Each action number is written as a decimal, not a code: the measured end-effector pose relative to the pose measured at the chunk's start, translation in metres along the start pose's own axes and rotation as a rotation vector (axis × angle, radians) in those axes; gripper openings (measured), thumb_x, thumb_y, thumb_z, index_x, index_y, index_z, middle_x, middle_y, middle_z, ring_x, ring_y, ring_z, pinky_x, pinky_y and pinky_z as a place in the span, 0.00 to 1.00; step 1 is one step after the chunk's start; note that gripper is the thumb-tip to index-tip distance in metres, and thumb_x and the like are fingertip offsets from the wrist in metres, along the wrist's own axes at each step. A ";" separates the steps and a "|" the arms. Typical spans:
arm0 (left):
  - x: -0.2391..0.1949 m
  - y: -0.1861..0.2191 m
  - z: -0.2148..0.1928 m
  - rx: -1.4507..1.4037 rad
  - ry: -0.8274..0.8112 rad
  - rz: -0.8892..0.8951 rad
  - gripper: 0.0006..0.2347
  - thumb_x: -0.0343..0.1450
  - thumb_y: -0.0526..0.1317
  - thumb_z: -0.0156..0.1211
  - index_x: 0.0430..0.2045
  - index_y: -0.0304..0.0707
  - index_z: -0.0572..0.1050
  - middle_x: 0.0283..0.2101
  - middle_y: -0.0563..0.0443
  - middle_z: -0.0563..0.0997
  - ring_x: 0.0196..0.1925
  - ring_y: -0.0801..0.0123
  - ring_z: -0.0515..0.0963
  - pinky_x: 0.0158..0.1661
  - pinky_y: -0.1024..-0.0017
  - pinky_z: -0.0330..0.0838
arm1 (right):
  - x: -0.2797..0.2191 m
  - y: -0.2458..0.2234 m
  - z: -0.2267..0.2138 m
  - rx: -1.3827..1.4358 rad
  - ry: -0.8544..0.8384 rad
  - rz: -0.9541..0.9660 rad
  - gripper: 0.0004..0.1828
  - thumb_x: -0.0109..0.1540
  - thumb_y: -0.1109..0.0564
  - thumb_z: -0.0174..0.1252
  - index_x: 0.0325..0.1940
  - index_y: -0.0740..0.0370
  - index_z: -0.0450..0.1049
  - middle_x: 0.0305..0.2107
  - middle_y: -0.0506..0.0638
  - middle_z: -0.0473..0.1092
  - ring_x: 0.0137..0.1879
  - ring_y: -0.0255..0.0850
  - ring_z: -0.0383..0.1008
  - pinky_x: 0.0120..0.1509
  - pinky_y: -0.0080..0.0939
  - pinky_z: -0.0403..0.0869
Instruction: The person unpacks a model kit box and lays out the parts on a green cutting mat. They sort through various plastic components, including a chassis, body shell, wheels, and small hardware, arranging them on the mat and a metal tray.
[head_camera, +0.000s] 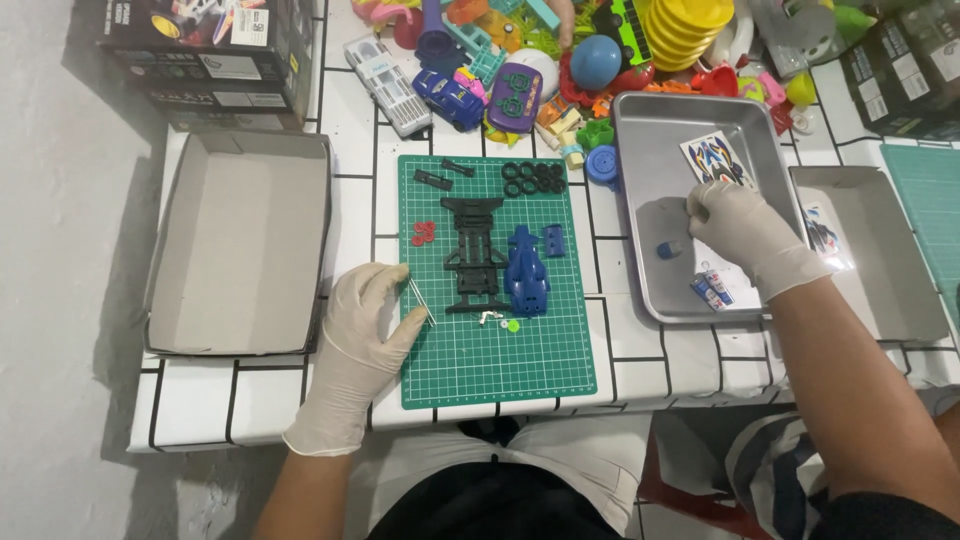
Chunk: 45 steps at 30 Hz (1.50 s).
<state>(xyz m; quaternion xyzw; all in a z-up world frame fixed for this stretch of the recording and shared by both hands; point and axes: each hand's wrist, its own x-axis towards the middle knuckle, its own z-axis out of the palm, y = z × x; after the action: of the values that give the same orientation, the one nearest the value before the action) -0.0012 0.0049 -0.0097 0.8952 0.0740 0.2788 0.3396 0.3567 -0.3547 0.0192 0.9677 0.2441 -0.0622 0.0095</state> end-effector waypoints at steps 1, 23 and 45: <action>0.000 -0.001 0.001 0.010 0.002 0.000 0.20 0.73 0.51 0.57 0.51 0.34 0.74 0.50 0.45 0.76 0.54 0.56 0.73 0.57 0.59 0.69 | -0.002 -0.005 -0.005 0.031 -0.045 0.025 0.09 0.57 0.61 0.50 0.37 0.57 0.76 0.33 0.55 0.76 0.41 0.54 0.74 0.47 0.51 0.73; 0.009 0.011 -0.010 0.035 0.035 0.077 0.18 0.68 0.41 0.63 0.49 0.28 0.72 0.50 0.40 0.74 0.53 0.51 0.73 0.57 0.55 0.69 | -0.029 -0.109 -0.058 1.492 -0.112 -0.625 0.08 0.63 0.55 0.63 0.35 0.53 0.69 0.28 0.45 0.66 0.36 0.35 0.63 0.48 0.35 0.66; -0.002 -0.020 0.020 0.161 -0.026 0.005 0.26 0.66 0.49 0.64 0.57 0.38 0.70 0.54 0.42 0.71 0.66 0.45 0.68 0.67 0.39 0.54 | -0.017 -0.320 0.011 0.000 -0.112 -0.872 0.03 0.60 0.59 0.59 0.31 0.54 0.74 0.27 0.44 0.72 0.40 0.39 0.76 0.50 0.38 0.76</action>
<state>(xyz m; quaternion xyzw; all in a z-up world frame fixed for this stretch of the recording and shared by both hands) 0.0094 0.0082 -0.0354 0.9234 0.0895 0.2610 0.2667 0.1892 -0.0815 0.0147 0.7694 0.6287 -0.1125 -0.0042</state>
